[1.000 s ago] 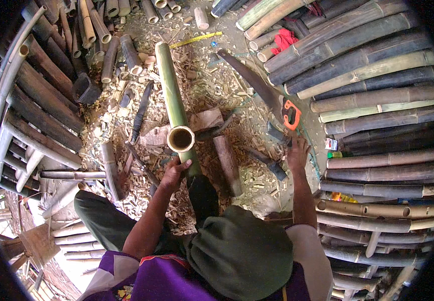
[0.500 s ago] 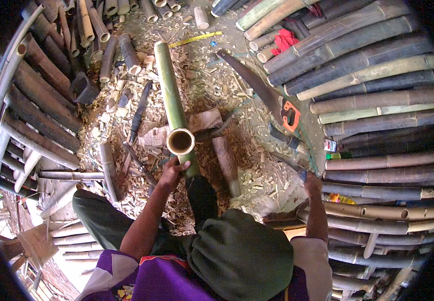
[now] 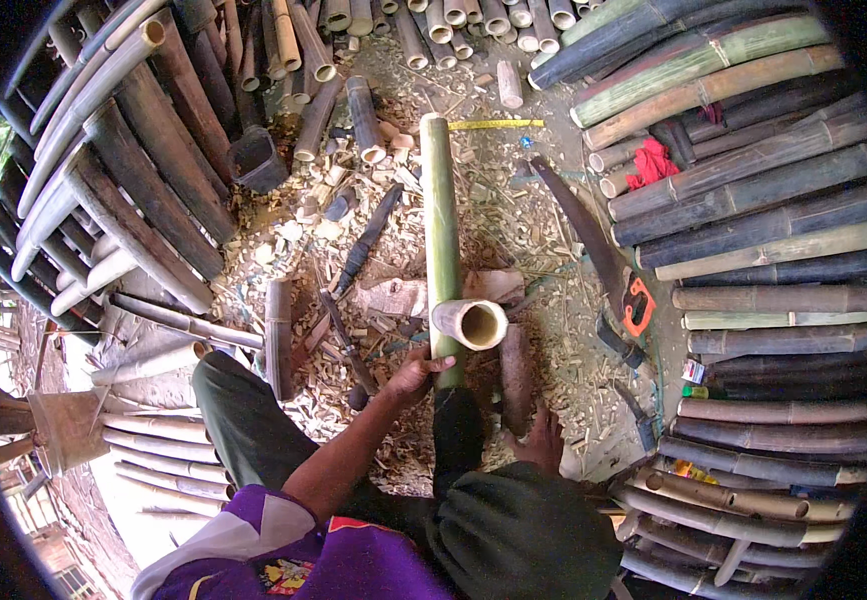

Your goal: The person carves a bamboo pole using a knife and a wooden mallet, shaping the end and hollowing the interior. They repeatedly strike the knife with the mallet, rotate the pole, and inspect the carved sections.

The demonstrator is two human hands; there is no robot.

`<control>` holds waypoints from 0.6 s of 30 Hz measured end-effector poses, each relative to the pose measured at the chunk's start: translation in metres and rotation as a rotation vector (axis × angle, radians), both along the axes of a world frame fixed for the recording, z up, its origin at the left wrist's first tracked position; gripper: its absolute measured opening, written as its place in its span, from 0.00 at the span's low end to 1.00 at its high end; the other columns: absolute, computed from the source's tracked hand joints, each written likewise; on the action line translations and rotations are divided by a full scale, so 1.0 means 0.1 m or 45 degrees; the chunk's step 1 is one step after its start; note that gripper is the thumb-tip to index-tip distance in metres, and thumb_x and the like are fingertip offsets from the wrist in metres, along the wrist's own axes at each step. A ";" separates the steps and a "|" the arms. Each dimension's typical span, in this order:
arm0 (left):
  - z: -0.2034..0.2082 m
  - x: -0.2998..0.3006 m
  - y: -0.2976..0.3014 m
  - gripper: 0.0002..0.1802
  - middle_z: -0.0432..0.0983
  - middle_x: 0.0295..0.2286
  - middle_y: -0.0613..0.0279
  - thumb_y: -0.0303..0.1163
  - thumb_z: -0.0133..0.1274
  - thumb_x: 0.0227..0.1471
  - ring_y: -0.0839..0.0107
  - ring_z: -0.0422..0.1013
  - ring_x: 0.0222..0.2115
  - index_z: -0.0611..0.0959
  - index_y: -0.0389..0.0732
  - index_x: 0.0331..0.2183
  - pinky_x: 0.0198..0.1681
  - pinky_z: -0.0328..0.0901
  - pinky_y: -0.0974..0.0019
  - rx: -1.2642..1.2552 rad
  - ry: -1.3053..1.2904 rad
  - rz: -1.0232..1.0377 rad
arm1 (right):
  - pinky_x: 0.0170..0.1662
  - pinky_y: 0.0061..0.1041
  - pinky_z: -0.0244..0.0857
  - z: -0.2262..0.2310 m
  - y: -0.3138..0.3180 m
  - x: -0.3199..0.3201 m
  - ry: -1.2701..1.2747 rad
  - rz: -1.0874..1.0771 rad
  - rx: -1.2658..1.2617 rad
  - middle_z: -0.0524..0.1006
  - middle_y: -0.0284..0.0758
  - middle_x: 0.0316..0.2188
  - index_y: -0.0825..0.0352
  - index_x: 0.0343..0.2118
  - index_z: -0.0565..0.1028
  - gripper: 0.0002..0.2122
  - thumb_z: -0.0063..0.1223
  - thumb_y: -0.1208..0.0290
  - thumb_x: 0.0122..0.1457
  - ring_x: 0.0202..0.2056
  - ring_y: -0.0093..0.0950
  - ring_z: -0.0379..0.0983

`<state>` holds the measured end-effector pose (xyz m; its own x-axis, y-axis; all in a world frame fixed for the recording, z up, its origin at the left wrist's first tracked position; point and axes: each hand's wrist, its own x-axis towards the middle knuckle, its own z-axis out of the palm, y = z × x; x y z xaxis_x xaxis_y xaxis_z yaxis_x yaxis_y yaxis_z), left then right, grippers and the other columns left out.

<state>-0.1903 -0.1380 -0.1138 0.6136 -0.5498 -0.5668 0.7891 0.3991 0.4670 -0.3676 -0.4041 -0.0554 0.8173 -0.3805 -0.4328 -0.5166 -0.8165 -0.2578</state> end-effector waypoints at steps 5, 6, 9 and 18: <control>0.08 0.08 0.07 0.34 0.77 0.49 0.59 0.34 0.69 0.50 0.63 0.72 0.49 0.75 0.35 0.56 0.55 0.64 0.57 0.084 -0.020 -0.080 | 0.59 0.53 0.59 -0.02 -0.07 -0.07 -0.226 -0.336 -0.539 0.65 0.51 0.57 0.64 0.65 0.58 0.38 0.66 0.65 0.53 0.59 0.54 0.62; 0.09 0.09 0.02 0.34 0.77 0.49 0.59 0.33 0.69 0.50 0.63 0.72 0.49 0.75 0.34 0.56 0.55 0.64 0.58 0.086 -0.036 -0.115 | 0.58 0.52 0.60 0.21 -0.04 -0.02 -0.253 -0.487 -0.615 0.65 0.50 0.56 0.64 0.64 0.59 0.35 0.64 0.69 0.55 0.58 0.53 0.62; 0.03 0.13 -0.04 0.31 0.78 0.47 0.58 0.34 0.68 0.51 0.64 0.73 0.48 0.77 0.35 0.54 0.53 0.66 0.56 0.144 -0.157 -0.086 | 0.55 0.49 0.63 -0.02 -0.16 -0.17 -0.668 -0.542 0.243 0.68 0.50 0.52 0.71 0.56 0.67 0.22 0.59 0.73 0.60 0.54 0.49 0.66; 0.29 0.29 -0.20 0.45 0.81 0.41 0.48 0.49 0.77 0.37 0.55 0.80 0.39 0.77 0.30 0.49 0.41 0.74 0.55 0.879 -0.609 -0.394 | 0.55 0.46 0.66 -0.12 1.59 0.40 -0.619 -0.126 0.310 0.67 0.55 0.56 0.68 0.64 0.59 0.35 0.61 0.53 0.62 0.54 0.53 0.70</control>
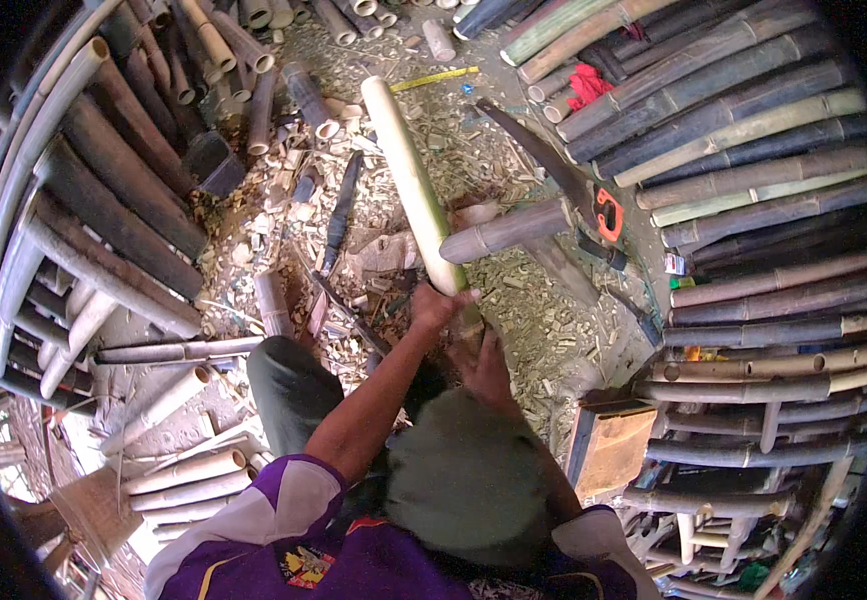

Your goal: The person carves a bamboo pole using a knife and a wooden mallet, shaping the end and hollowing the interior. They repeatedly strike the knife with the mallet, rotate the pole, and inspect the carved sections.

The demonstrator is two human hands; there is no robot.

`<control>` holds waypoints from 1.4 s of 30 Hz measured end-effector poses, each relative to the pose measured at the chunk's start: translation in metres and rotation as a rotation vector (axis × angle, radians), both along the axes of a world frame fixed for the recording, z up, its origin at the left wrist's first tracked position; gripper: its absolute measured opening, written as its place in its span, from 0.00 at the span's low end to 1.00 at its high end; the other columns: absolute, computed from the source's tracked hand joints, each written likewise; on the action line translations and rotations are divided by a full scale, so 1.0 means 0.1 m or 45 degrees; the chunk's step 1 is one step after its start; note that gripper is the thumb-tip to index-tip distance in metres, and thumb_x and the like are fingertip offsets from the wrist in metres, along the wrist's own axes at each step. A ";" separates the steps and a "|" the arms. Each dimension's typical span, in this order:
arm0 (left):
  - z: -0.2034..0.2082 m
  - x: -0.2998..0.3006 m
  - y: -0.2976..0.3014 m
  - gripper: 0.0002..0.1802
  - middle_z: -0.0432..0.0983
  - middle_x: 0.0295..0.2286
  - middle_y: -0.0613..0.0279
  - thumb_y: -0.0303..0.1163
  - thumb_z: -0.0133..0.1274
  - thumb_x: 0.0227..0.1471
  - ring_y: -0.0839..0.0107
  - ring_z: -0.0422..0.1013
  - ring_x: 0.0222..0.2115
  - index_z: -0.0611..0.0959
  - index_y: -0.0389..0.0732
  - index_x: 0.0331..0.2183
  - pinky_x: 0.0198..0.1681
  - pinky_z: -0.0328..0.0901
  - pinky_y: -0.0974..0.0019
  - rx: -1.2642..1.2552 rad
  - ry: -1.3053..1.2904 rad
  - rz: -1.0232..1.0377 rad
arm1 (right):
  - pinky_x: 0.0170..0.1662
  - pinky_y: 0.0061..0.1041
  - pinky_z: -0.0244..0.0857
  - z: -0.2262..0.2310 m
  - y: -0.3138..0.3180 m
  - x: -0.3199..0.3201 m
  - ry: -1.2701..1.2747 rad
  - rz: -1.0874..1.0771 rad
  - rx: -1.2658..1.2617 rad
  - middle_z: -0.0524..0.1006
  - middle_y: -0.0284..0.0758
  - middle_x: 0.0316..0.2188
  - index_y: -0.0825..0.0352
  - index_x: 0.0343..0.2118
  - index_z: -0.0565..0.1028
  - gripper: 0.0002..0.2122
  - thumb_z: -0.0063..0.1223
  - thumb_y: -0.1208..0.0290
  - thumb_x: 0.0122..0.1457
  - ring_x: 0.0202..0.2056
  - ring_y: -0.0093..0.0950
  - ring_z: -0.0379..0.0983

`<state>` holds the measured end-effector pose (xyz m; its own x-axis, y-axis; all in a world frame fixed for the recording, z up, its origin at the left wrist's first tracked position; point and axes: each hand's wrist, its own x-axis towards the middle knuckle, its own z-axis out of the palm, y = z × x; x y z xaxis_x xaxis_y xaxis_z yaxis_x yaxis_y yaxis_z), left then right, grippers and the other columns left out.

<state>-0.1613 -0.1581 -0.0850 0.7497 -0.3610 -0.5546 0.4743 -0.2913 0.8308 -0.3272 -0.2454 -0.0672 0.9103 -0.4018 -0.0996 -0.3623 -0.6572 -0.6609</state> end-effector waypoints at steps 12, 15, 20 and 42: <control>0.03 0.87 0.86 0.43 0.67 0.55 0.50 0.32 0.71 0.36 0.50 0.63 0.58 0.72 0.44 0.57 0.64 0.54 0.46 0.828 -1.167 -0.287 | 0.47 0.48 0.71 0.25 0.04 -0.38 0.674 -0.193 0.092 0.78 0.52 0.44 0.63 0.57 0.62 0.36 0.71 0.56 0.48 0.45 0.54 0.76; 0.05 0.83 0.89 0.46 0.67 0.55 0.52 0.37 0.73 0.38 0.53 0.63 0.57 0.71 0.47 0.59 0.64 0.53 0.49 0.855 -1.126 -0.419 | 0.46 0.49 0.70 -0.07 -0.06 -0.96 0.649 -0.232 0.129 0.79 0.51 0.43 0.62 0.57 0.63 0.36 0.71 0.56 0.49 0.45 0.56 0.77; -0.12 0.94 1.05 0.48 0.68 0.53 0.54 0.42 0.71 0.39 0.55 0.64 0.56 0.69 0.44 0.61 0.62 0.54 0.49 0.911 -1.134 -0.480 | 0.44 0.50 0.69 0.49 -0.04 -1.20 0.589 -0.178 0.189 0.77 0.54 0.43 0.63 0.57 0.63 0.32 0.66 0.54 0.55 0.45 0.57 0.76; 0.03 1.17 0.97 0.43 0.65 0.57 0.43 0.45 0.68 0.46 0.47 0.59 0.61 0.72 0.43 0.61 0.63 0.55 0.41 0.915 -1.142 -0.171 | 0.45 0.43 0.73 0.07 -0.07 -2.48 0.351 -0.268 0.110 0.79 0.47 0.42 0.64 0.53 0.69 0.34 0.73 0.66 0.41 0.45 0.50 0.77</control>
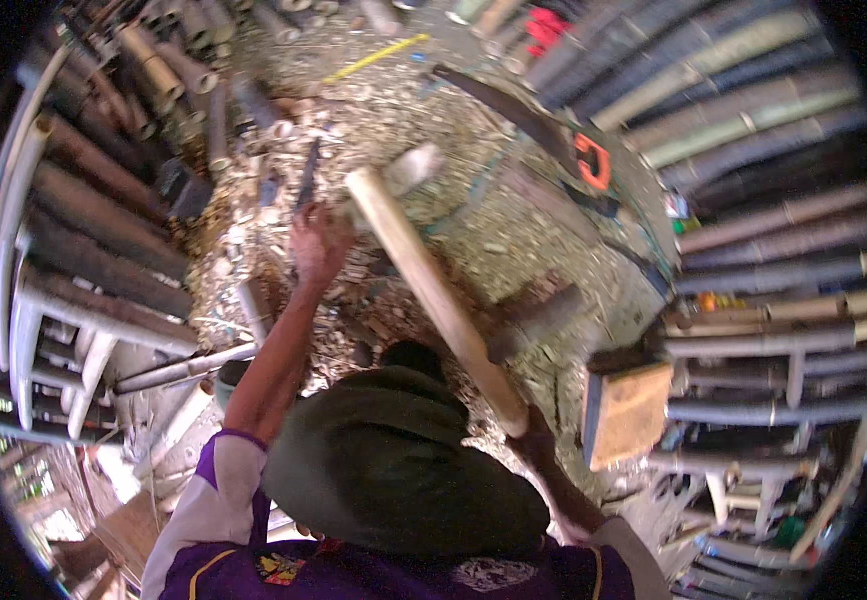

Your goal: The person carves a bamboo pole using a knife and a wooden mallet, shaping the end and hollowing the interior. They repeatedly strike the knife with the mallet, rotate the pole, and inspect the carved sections.

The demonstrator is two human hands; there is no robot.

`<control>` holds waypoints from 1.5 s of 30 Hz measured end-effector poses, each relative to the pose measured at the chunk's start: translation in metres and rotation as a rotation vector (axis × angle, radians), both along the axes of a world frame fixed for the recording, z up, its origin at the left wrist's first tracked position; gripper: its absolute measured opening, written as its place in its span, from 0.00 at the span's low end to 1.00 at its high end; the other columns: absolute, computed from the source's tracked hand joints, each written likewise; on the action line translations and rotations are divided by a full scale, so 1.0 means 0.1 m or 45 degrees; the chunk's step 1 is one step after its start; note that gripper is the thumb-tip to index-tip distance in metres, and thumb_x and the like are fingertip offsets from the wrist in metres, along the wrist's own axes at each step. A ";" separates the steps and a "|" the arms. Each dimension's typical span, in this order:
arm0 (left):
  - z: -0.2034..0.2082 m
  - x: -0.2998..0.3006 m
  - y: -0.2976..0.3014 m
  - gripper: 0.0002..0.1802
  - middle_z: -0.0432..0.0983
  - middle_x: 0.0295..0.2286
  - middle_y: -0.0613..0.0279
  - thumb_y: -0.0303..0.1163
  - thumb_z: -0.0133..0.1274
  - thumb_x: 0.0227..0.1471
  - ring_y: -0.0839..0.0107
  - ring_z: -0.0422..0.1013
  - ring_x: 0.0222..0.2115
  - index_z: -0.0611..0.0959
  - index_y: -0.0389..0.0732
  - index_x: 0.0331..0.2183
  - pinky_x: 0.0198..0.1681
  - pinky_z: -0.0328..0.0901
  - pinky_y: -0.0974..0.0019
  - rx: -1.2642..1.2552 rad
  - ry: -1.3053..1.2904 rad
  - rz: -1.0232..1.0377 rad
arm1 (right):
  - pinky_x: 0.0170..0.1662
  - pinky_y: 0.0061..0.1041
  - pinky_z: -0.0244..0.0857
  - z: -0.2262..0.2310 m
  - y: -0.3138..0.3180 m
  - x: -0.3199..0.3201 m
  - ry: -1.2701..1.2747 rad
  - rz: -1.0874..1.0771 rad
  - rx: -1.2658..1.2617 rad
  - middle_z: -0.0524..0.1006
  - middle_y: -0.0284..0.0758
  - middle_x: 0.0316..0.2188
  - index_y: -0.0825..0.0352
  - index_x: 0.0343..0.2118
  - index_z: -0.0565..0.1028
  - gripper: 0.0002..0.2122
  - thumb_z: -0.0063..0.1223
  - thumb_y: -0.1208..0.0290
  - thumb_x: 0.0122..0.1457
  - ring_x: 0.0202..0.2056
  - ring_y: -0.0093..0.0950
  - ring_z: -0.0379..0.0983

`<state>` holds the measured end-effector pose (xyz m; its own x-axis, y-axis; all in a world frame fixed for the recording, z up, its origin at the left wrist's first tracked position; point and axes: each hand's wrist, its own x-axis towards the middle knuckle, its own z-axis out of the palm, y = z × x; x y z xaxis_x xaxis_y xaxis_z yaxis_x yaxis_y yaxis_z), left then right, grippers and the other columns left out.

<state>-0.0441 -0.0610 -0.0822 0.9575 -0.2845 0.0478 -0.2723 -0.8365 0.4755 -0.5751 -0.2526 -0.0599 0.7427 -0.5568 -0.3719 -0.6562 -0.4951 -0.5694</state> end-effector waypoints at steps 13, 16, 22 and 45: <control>-0.11 -0.36 -0.66 0.28 0.82 0.27 0.59 0.47 0.75 0.41 0.64 0.74 0.26 0.87 0.31 0.33 0.34 0.70 0.58 -0.617 0.717 0.192 | 0.48 0.46 0.72 0.04 -0.02 -0.02 0.122 0.025 -0.029 0.76 0.47 0.47 0.63 0.57 0.66 0.37 0.72 0.68 0.41 0.47 0.51 0.76; -0.11 -0.31 -0.62 0.29 0.82 0.29 0.59 0.46 0.75 0.41 0.64 0.74 0.27 0.87 0.30 0.34 0.34 0.69 0.57 -0.559 0.792 0.161 | 0.49 0.45 0.71 0.07 -0.02 -0.02 0.079 0.041 -0.022 0.76 0.47 0.46 0.65 0.57 0.67 0.36 0.71 0.65 0.44 0.47 0.51 0.76; -0.04 -0.37 -0.66 0.35 0.84 0.33 0.42 0.52 0.74 0.38 0.49 0.80 0.35 0.87 0.28 0.37 0.43 0.71 0.50 -0.419 0.708 0.137 | 0.52 0.43 0.70 0.08 -0.07 -0.12 0.134 0.147 -0.026 0.73 0.50 0.53 0.66 0.61 0.65 0.34 0.66 0.64 0.50 0.52 0.51 0.73; 0.09 -0.41 -0.62 0.25 0.82 0.32 0.58 0.38 0.73 0.45 0.70 0.74 0.30 0.84 0.29 0.39 0.37 0.69 0.65 -0.870 1.002 0.245 | 0.44 0.54 0.72 0.26 -1.00 0.29 0.386 -0.338 0.243 0.74 0.43 0.45 0.57 0.53 0.70 0.27 0.55 0.45 0.57 0.43 0.46 0.73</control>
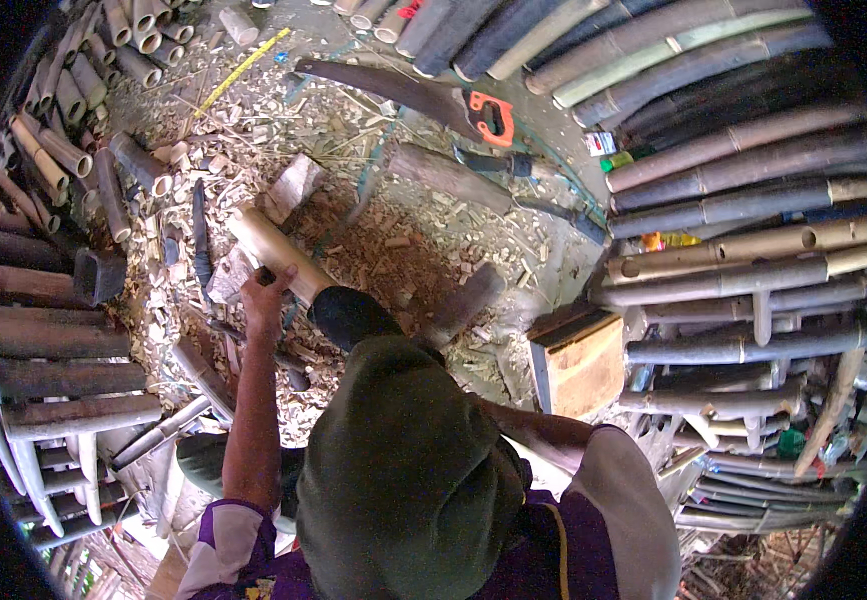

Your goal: The person carves a bamboo pole using a knife and a wooden mallet, shaping the end and hollowing the interior. They repeatedly strike the knife with the mallet, rotate the pole, and inspect the carved sections.

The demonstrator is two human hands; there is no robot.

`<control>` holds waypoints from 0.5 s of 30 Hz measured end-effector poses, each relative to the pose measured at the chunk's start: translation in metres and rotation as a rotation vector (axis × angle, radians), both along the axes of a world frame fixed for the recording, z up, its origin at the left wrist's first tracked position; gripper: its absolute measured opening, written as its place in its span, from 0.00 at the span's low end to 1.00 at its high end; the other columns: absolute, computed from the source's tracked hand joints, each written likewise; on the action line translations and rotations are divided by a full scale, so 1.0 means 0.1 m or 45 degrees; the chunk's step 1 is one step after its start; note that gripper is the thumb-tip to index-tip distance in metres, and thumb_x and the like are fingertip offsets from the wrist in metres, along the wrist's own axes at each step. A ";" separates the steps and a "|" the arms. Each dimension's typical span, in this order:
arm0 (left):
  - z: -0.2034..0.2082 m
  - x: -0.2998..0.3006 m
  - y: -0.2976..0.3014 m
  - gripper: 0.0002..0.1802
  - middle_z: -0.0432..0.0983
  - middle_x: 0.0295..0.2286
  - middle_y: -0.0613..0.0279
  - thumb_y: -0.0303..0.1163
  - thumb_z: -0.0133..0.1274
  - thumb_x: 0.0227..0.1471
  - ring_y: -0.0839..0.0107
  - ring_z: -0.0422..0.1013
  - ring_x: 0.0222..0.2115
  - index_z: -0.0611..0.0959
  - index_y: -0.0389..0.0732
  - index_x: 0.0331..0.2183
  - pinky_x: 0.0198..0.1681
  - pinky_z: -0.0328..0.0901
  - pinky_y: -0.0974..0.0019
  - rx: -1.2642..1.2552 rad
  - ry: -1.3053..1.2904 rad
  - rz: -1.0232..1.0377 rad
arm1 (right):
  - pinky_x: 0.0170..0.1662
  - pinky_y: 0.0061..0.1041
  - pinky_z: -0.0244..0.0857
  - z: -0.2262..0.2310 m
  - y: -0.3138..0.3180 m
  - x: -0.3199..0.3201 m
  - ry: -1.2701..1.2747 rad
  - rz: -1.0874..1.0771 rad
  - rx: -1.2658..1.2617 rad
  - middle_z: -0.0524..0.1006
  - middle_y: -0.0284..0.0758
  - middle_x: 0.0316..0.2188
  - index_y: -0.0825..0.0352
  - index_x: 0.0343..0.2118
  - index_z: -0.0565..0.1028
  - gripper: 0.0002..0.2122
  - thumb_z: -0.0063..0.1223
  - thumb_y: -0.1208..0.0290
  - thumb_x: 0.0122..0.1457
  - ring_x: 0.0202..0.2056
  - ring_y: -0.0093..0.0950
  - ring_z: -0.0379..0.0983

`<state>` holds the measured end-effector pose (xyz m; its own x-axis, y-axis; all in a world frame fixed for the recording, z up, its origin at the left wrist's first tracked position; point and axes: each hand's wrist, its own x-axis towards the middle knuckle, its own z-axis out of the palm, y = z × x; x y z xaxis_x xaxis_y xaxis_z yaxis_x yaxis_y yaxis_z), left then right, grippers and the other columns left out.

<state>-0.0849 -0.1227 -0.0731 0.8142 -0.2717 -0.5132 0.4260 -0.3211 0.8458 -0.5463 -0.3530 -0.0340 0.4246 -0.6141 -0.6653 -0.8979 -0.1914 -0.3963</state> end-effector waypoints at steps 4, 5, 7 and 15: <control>-0.09 -0.02 0.04 0.28 0.84 0.37 0.55 0.39 0.72 0.46 0.67 0.76 0.34 0.84 0.29 0.43 0.42 0.71 0.63 0.066 -0.035 0.003 | 0.45 0.55 0.72 0.12 -0.49 0.28 -0.047 -0.306 0.140 0.74 0.42 0.45 0.56 0.54 0.70 0.27 0.53 0.43 0.58 0.43 0.45 0.73; -0.05 -0.04 0.00 0.28 0.84 0.36 0.55 0.39 0.72 0.45 0.68 0.76 0.34 0.84 0.29 0.43 0.42 0.71 0.63 0.115 -0.049 0.007 | 0.45 0.55 0.72 0.15 -0.63 0.36 -0.069 -0.399 0.188 0.74 0.42 0.45 0.56 0.54 0.70 0.27 0.52 0.42 0.59 0.43 0.45 0.73; -0.07 -0.05 -0.04 0.26 0.84 0.36 0.55 0.36 0.72 0.46 0.69 0.77 0.33 0.84 0.29 0.43 0.42 0.72 0.62 0.137 -0.022 0.012 | 0.45 0.56 0.72 0.15 -0.92 0.57 -0.120 -0.572 0.307 0.74 0.41 0.45 0.56 0.54 0.70 0.27 0.51 0.41 0.60 0.43 0.45 0.73; 0.17 -0.15 -0.06 0.28 0.84 0.38 0.46 0.39 0.71 0.45 0.62 0.81 0.36 0.84 0.28 0.43 0.44 0.72 0.59 0.219 -0.043 0.131 | 0.42 0.48 0.72 -0.38 -1.51 1.67 -0.152 -0.433 0.521 0.76 0.37 0.38 0.61 0.46 0.75 0.25 0.50 0.42 0.62 0.38 0.38 0.74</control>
